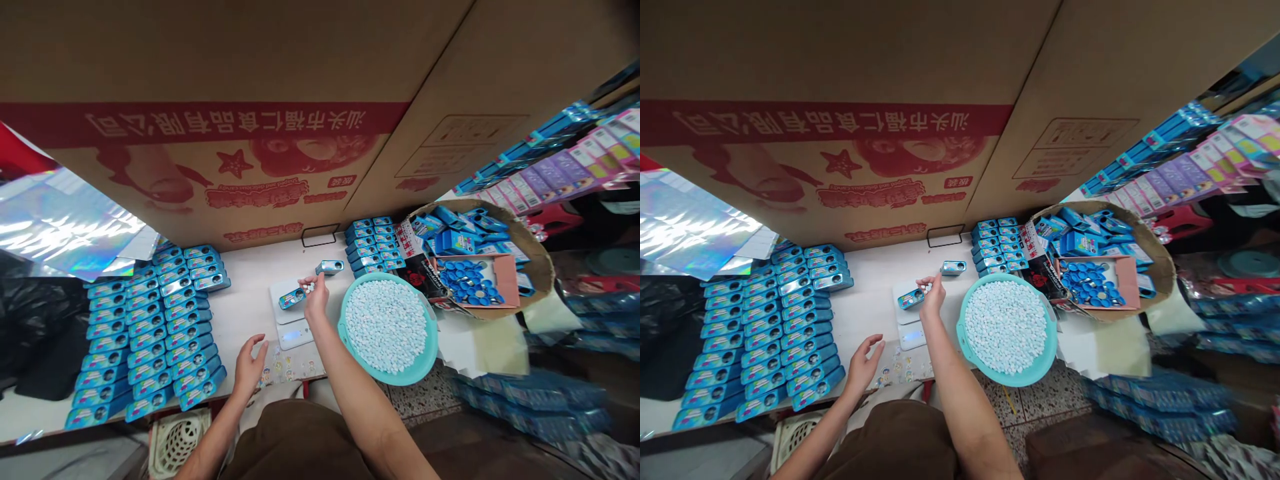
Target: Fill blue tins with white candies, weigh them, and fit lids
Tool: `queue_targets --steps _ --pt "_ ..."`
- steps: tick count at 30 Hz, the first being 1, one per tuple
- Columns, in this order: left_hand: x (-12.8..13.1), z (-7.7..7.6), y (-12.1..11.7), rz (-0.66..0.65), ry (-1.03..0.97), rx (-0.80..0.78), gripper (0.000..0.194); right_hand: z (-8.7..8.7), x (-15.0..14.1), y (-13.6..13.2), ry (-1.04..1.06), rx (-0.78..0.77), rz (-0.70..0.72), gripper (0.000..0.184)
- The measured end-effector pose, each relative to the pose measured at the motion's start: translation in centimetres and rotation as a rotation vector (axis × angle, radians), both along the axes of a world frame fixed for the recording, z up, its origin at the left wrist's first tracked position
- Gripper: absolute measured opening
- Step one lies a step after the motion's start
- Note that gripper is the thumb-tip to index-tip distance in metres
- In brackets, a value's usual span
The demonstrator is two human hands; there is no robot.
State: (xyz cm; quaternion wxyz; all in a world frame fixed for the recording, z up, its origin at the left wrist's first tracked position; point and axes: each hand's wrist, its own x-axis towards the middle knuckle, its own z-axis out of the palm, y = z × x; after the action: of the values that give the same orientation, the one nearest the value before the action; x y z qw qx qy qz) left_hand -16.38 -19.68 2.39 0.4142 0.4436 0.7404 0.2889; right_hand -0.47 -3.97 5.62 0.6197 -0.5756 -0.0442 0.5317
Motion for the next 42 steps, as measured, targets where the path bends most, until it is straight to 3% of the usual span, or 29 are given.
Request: queue_targets --steps 7,12,18,25,29,35,38,42 --pt "-0.5 -0.5 -0.3 0.006 0.022 0.008 0.037 -0.1 -0.4 -0.2 -0.078 -0.025 0.029 0.05" --pt "0.1 1.4 0.8 -0.074 0.112 0.121 0.032 -0.1 -0.6 -0.2 -0.114 -0.014 0.048 0.051" --pt "2.4 4.3 5.2 -0.214 0.315 0.307 0.026 0.0 -0.9 -0.5 -0.112 0.016 0.086 0.052" --pt "4.2 4.2 9.9 -0.341 0.372 0.389 0.021 0.2 -0.3 -0.9 -0.215 0.102 0.09 0.05" --pt "4.8 3.7 10.6 -0.359 0.383 0.411 0.019 0.5 2.6 -1.8 -0.348 0.115 0.086 0.05" --pt "5.2 2.9 11.1 -0.325 0.411 0.408 0.018 -0.3 10.9 -6.2 -0.641 -0.021 0.046 0.051" --pt "5.4 2.7 11.6 -0.321 0.414 0.409 0.016 -1.2 14.8 -8.9 -0.917 -0.121 0.112 0.048" --pt "6.2 2.8 12.6 -0.362 0.436 0.411 0.016 -2.5 17.7 -11.6 -1.267 -0.102 0.294 0.04"
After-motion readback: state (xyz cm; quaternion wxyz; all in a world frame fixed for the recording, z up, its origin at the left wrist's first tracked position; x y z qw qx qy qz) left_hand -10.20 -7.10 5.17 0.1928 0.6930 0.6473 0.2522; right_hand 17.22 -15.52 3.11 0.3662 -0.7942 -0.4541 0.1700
